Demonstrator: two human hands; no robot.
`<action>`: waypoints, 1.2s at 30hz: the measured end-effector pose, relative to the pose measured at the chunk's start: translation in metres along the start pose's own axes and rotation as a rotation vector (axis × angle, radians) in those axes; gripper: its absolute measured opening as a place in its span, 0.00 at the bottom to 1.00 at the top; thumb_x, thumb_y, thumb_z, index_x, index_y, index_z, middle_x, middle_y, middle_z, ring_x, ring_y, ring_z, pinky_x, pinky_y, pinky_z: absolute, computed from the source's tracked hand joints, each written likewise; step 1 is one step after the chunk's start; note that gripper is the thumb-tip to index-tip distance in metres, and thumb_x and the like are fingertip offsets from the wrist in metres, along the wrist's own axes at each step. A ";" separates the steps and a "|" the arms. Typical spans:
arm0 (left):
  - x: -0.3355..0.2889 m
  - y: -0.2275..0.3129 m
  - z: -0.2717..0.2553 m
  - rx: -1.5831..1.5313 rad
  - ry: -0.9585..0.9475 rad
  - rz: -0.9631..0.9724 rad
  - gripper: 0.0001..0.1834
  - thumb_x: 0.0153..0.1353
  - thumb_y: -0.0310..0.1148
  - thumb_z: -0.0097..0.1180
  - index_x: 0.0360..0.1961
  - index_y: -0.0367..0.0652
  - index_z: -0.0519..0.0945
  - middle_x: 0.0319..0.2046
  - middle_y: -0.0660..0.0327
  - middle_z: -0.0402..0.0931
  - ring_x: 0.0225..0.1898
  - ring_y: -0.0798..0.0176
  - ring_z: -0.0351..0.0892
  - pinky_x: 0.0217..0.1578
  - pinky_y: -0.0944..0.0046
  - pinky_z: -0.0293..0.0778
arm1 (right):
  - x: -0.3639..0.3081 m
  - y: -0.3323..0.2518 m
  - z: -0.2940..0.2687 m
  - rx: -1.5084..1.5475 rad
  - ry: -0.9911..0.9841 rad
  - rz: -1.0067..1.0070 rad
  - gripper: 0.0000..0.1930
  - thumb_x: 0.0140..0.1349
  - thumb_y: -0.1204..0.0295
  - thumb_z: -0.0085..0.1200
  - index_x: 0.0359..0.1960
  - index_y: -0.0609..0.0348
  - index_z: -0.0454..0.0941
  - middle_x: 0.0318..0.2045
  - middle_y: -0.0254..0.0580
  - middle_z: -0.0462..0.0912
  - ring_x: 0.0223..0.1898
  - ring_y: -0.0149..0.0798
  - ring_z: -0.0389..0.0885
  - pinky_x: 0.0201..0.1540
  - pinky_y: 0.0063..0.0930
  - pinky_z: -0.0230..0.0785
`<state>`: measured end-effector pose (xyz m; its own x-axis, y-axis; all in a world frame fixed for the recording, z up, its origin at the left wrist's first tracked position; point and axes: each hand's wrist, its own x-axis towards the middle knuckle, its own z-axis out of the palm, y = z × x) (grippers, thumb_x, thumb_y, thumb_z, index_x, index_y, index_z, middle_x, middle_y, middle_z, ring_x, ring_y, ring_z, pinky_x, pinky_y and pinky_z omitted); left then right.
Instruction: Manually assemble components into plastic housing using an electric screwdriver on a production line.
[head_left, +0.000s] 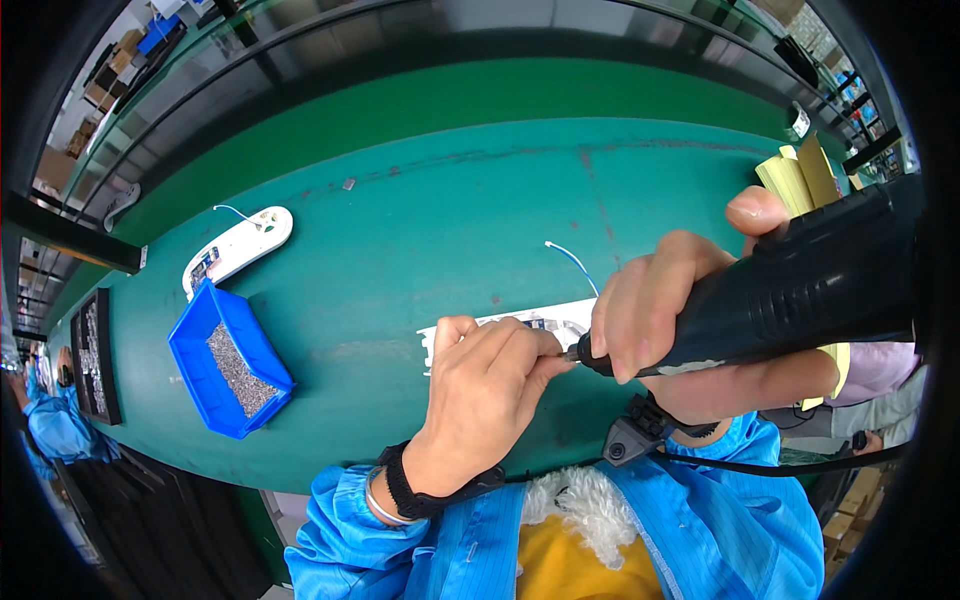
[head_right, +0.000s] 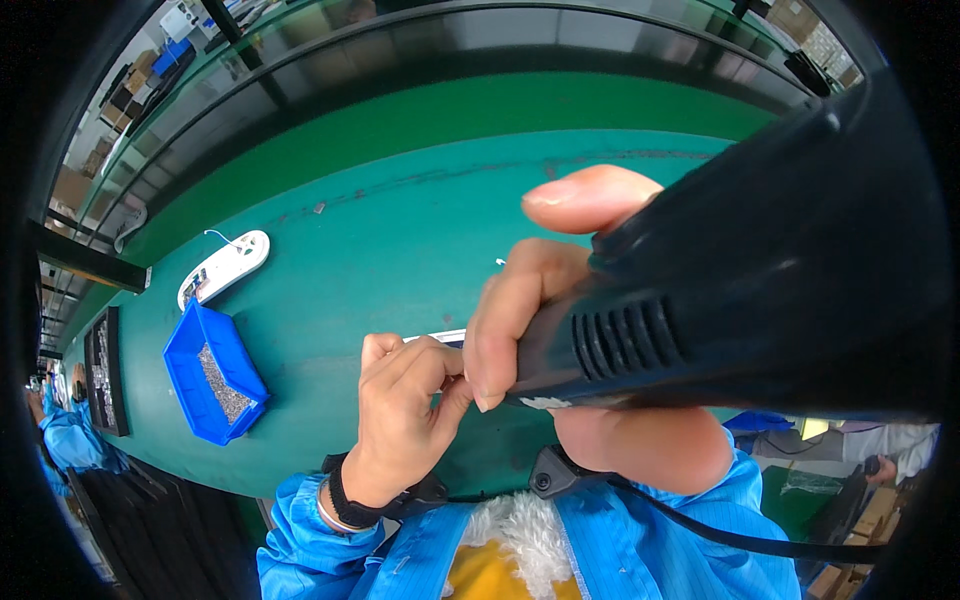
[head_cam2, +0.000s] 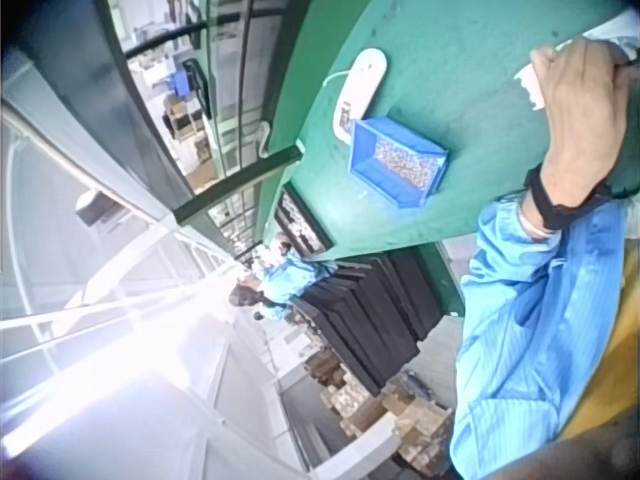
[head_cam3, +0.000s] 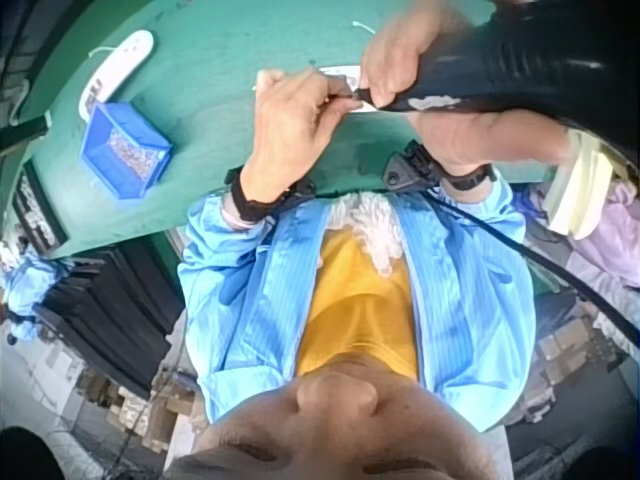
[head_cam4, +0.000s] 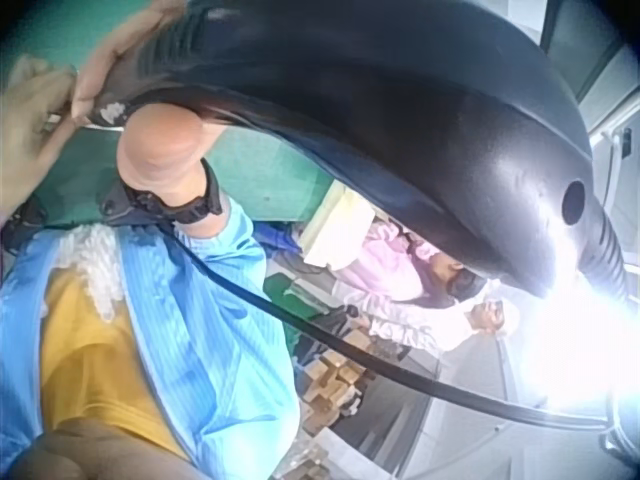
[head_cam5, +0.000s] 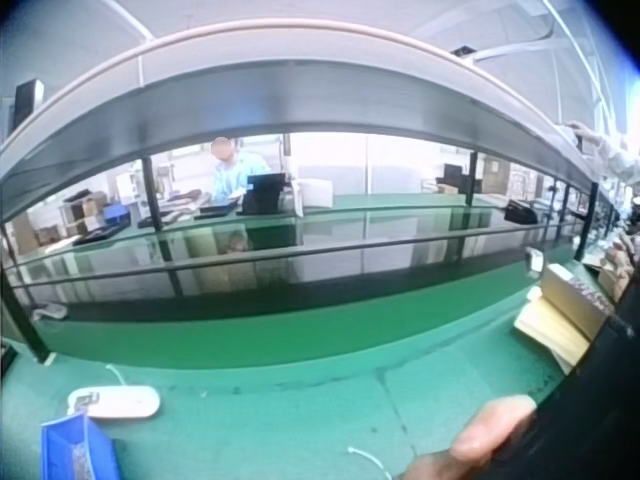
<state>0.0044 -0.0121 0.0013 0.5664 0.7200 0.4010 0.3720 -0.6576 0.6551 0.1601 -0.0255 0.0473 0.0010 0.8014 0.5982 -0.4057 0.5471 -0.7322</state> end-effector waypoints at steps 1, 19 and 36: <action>-0.001 0.000 -0.001 0.006 0.016 -0.015 0.10 0.41 0.29 0.63 0.26 0.43 0.76 0.20 0.65 0.74 0.22 0.64 0.71 0.30 0.65 0.56 | 0.000 0.001 0.001 0.000 -0.001 0.002 0.44 0.52 0.36 0.38 0.60 0.56 0.44 0.20 0.41 0.69 0.17 0.36 0.71 0.25 0.31 0.68; -0.006 -0.029 -0.012 0.079 0.063 -0.125 0.06 0.37 0.30 0.65 0.18 0.44 0.79 0.39 0.59 0.77 0.41 0.57 0.75 0.51 0.54 0.57 | -0.007 0.038 -0.014 -0.145 0.165 0.122 0.44 0.46 0.30 0.36 0.55 0.52 0.50 0.17 0.36 0.67 0.14 0.32 0.68 0.21 0.27 0.66; -0.012 -0.042 0.000 -0.186 -0.010 -0.210 0.07 0.45 0.29 0.61 0.23 0.40 0.75 0.35 0.58 0.78 0.35 0.56 0.77 0.50 0.45 0.62 | -0.007 0.036 -0.015 -0.238 0.149 0.198 0.46 0.45 0.29 0.34 0.56 0.52 0.49 0.18 0.38 0.68 0.14 0.32 0.69 0.20 0.26 0.66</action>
<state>-0.0181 0.0067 -0.0313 0.4991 0.8331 0.2382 0.3409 -0.4415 0.8300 0.1593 -0.0077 0.0123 0.0841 0.9146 0.3955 -0.1866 0.4044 -0.8954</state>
